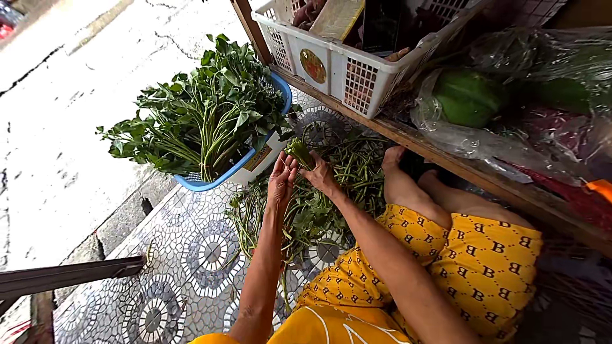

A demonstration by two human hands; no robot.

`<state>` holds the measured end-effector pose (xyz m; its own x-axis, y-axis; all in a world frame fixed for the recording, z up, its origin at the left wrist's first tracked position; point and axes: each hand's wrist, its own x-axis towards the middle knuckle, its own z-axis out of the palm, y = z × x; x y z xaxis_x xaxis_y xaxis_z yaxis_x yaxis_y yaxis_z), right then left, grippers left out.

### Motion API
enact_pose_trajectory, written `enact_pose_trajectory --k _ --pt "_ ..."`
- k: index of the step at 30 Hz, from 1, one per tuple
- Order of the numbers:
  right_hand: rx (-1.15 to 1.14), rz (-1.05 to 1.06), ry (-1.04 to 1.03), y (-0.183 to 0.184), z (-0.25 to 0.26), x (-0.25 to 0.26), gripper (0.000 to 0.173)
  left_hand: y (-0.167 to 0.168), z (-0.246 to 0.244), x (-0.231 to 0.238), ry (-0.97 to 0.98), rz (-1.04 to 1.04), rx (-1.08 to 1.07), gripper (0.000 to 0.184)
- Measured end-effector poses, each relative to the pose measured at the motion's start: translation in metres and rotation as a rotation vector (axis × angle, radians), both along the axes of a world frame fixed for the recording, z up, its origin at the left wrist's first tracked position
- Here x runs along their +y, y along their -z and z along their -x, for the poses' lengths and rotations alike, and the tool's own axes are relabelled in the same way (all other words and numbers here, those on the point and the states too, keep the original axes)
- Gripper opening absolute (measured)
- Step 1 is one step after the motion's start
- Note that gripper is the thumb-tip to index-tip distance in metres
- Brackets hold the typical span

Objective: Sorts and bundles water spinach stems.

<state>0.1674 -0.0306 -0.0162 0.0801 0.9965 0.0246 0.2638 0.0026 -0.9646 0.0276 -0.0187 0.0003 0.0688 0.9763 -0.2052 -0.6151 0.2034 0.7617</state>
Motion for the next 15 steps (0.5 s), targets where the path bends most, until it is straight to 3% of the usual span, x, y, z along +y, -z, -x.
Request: enact_pose_trajectory --k 5,9,15 --pt "-0.161 0.072 -0.021 0.007 0.002 0.002 0.047 -0.005 0.016 0.005 0.147 -0.142 0.256 0.035" --pt "-0.373 0.06 -0.061 0.017 0.003 0.001 0.045 -0.01 0.028 0.013 0.276 -0.183 0.559 0.067" --pt "-0.561 -0.138 -0.143 0.039 0.008 0.001 0.041 -0.014 0.04 0.016 0.349 -0.123 1.033 0.073"
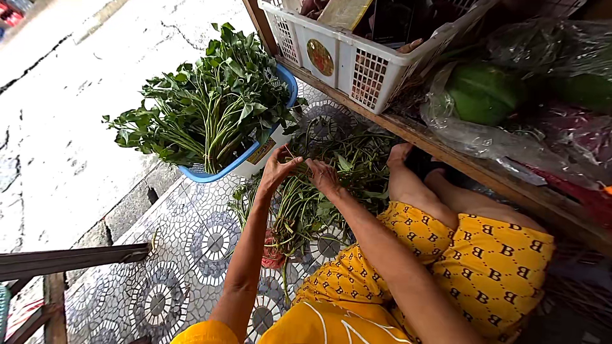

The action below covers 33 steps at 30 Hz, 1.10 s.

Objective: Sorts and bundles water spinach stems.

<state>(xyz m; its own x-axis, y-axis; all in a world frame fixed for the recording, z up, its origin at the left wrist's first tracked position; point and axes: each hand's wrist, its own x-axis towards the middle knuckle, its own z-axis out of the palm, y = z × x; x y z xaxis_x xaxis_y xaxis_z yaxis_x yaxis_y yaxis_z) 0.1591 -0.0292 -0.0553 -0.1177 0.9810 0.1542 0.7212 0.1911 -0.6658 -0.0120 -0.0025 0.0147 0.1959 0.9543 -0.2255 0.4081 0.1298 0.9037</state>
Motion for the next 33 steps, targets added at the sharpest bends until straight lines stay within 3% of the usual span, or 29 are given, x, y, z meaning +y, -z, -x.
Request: enact_pose_trajectory --k 2,4,8,11,15,20,23,29,33 --pt "-0.024 -0.028 -0.021 0.005 0.002 0.001 0.037 0.0 0.0 0.001 0.048 -0.069 0.175 0.073" --pt "-0.043 -0.061 -0.037 0.004 0.002 -0.001 0.037 0.002 -0.002 0.007 0.119 -0.169 0.34 0.063" --pt "-0.068 -0.099 -0.052 -0.005 -0.001 -0.006 0.026 0.0 0.001 -0.007 0.174 -0.218 0.401 0.041" --pt "-0.086 -0.145 -0.066 -0.001 -0.002 -0.005 0.024 0.001 0.002 -0.007 0.18 -0.243 0.436 0.051" --pt "-0.136 -0.256 -0.065 0.003 -0.001 -0.004 0.033 0.01 0.01 -0.005 0.096 -0.231 0.382 0.079" --pt "-0.191 -0.449 -0.008 -0.002 0.006 -0.008 0.033 0.004 0.02 -0.006 0.108 -0.129 0.232 0.089" --pt "-0.245 -0.513 -0.027 0.0 0.01 -0.009 0.032 -0.003 0.03 -0.004 0.146 -0.064 0.132 0.079" --pt "-0.192 -0.421 -0.074 0.009 0.018 -0.01 0.014 -0.023 0.032 -0.011 0.293 -0.14 0.23 0.042" --pt "-0.164 -0.296 -0.087 0.01 0.022 -0.012 0.022 -0.021 0.023 -0.01 0.374 -0.312 0.361 0.034"
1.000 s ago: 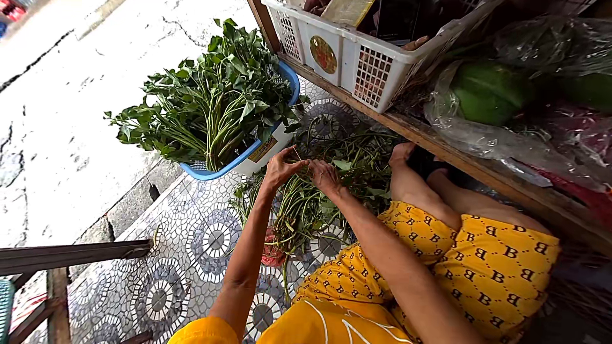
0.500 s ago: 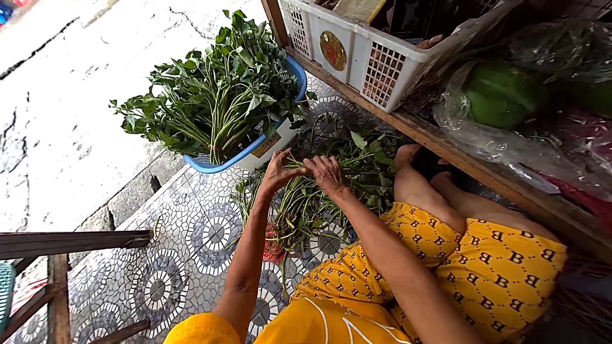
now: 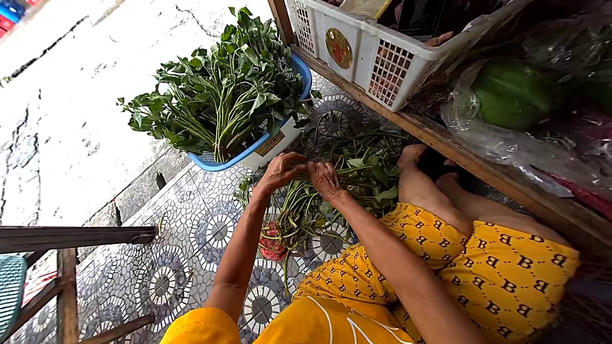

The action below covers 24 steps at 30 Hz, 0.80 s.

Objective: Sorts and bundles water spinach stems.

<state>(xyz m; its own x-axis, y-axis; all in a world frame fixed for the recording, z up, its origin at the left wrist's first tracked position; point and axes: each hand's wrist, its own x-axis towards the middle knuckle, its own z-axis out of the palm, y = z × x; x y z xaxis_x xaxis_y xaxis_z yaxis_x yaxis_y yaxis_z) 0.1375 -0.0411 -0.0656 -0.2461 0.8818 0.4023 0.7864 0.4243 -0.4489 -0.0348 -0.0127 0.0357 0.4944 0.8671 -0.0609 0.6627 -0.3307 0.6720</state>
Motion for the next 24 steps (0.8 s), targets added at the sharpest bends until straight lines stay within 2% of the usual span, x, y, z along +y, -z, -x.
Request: enact_pose_trajectory --k 2,4,5,7,9,10,13,15,17,20,22,24 --pt "0.004 0.108 -0.027 -0.002 0.001 -0.003 0.028 -0.003 -0.016 0.001 0.091 -0.094 0.209 0.06" --pt "0.015 0.131 -0.032 -0.009 0.001 -0.001 0.03 0.002 -0.028 -0.003 0.093 -0.168 0.563 0.086" --pt "0.024 0.076 -0.026 -0.012 0.002 -0.001 0.032 0.005 -0.031 -0.007 0.076 -0.192 0.687 0.084" --pt "0.035 -0.133 -0.014 -0.019 0.005 -0.001 0.03 -0.002 -0.03 -0.015 0.053 -0.321 0.752 0.053" --pt "0.077 -0.385 -0.004 -0.034 0.004 -0.003 0.037 -0.024 -0.017 -0.021 0.03 -0.488 0.639 0.03" --pt "0.132 -0.484 -0.006 -0.046 0.001 -0.004 0.046 -0.038 -0.007 -0.024 -0.004 -0.524 0.598 0.025" --pt "0.262 -0.589 0.091 -0.077 -0.018 -0.009 0.056 -0.075 0.036 -0.019 -0.236 -0.547 0.439 0.037" --pt "0.318 -0.533 0.162 -0.083 -0.033 -0.009 0.058 -0.086 0.062 -0.004 -0.484 -0.53 0.305 0.048" --pt "0.305 -0.478 0.232 -0.082 -0.041 -0.007 0.059 -0.088 0.087 0.017 -0.737 -0.455 0.12 0.051" --pt "0.276 -0.373 0.303 -0.077 -0.045 -0.002 0.061 -0.078 0.123 0.061 -0.896 -0.399 -0.174 0.048" --pt "0.28 -0.283 0.345 -0.077 -0.047 0.001 0.06 -0.062 0.145 0.086 -0.94 -0.367 -0.217 0.049" --pt "0.291 -0.099 0.383 -0.083 -0.052 0.001 0.062 -0.039 0.169 0.105 -0.975 -0.237 -0.087 0.059"
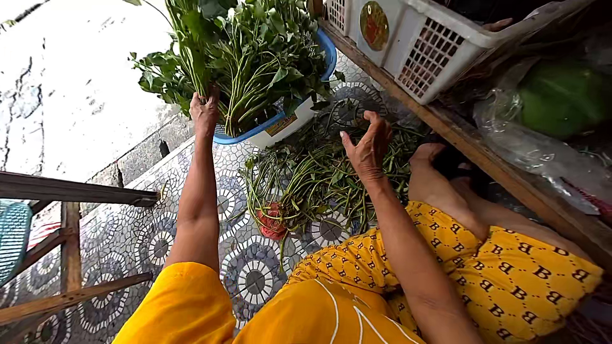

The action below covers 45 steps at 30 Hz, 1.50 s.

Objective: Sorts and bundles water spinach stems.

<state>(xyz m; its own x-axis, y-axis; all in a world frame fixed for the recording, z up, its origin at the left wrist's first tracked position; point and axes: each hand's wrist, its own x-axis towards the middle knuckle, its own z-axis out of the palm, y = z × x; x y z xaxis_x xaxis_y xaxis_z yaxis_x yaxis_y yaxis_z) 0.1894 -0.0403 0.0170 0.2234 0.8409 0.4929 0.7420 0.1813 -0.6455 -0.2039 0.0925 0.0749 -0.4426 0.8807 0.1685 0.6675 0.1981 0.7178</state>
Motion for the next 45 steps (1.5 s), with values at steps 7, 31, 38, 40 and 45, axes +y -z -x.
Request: enact_pose_trajectory --k 7,31,38,40,45 --pt "0.213 0.276 0.091 -0.011 -0.03 0.007 0.065 0.038 -0.024 -0.021 -0.089 -0.064 0.504 0.074" --pt "0.389 0.34 0.099 -0.035 -0.057 0.009 0.05 0.27 -0.304 -0.143 0.565 0.549 -0.066 0.033" --pt "0.348 0.346 0.082 -0.029 -0.057 0.008 0.049 0.276 -0.191 -0.134 0.082 0.794 0.241 0.096" --pt "0.354 0.34 0.065 -0.031 -0.054 0.01 0.049 0.285 -0.146 -0.143 0.121 1.034 0.256 0.118" --pt "0.354 0.369 0.067 -0.028 -0.052 0.01 0.046 0.269 -0.107 -0.159 0.3 1.132 0.155 0.083"
